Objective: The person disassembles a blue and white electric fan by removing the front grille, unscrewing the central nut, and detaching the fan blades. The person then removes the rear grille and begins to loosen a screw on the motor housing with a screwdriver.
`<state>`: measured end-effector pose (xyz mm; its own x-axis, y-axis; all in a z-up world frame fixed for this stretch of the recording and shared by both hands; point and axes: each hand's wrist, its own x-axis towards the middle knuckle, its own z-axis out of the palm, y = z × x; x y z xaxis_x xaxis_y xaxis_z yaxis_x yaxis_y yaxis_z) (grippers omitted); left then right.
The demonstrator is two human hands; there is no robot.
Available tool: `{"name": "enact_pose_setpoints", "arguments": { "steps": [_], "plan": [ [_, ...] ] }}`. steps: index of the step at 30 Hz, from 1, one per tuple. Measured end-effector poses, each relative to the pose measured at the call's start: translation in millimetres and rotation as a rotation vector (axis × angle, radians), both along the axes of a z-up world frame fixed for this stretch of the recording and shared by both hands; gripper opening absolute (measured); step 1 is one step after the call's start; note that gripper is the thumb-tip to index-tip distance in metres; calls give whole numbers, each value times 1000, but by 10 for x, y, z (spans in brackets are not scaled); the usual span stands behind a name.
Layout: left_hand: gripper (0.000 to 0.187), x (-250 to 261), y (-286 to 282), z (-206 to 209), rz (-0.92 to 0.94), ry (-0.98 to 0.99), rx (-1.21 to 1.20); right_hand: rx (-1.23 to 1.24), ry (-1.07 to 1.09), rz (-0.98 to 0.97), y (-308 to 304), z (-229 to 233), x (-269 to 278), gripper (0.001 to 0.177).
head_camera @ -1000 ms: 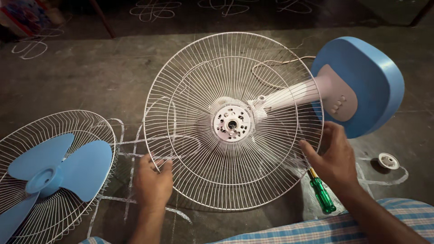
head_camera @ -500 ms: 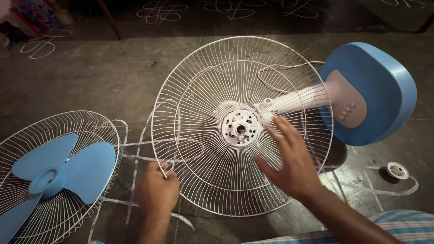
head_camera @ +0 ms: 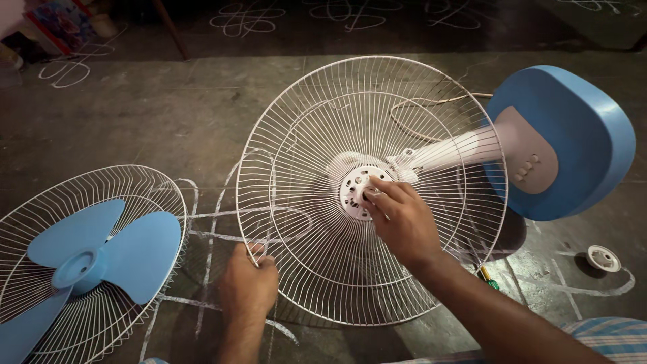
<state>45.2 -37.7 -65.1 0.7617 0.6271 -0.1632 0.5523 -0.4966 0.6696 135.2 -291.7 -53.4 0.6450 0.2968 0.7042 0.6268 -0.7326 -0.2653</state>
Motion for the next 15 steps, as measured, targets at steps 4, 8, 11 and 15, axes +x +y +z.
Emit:
{"name": "enact_pose_setpoints", "arguments": {
  "steps": [4,8,11,15],
  "plan": [
    [26,5,5,-25,8,-44,2,10,-51,28,-19,58,-21,16],
    [23,1,21,-37,9,-22,29,-11,-7,16,22,118,-14,13],
    [21,11,50,-57,21,-50,98,5,40,13,44,160,-71,13],
    [22,20,93,-120,8,-83,100,27,25,62,-133,212,-247,19]
  ]
}}
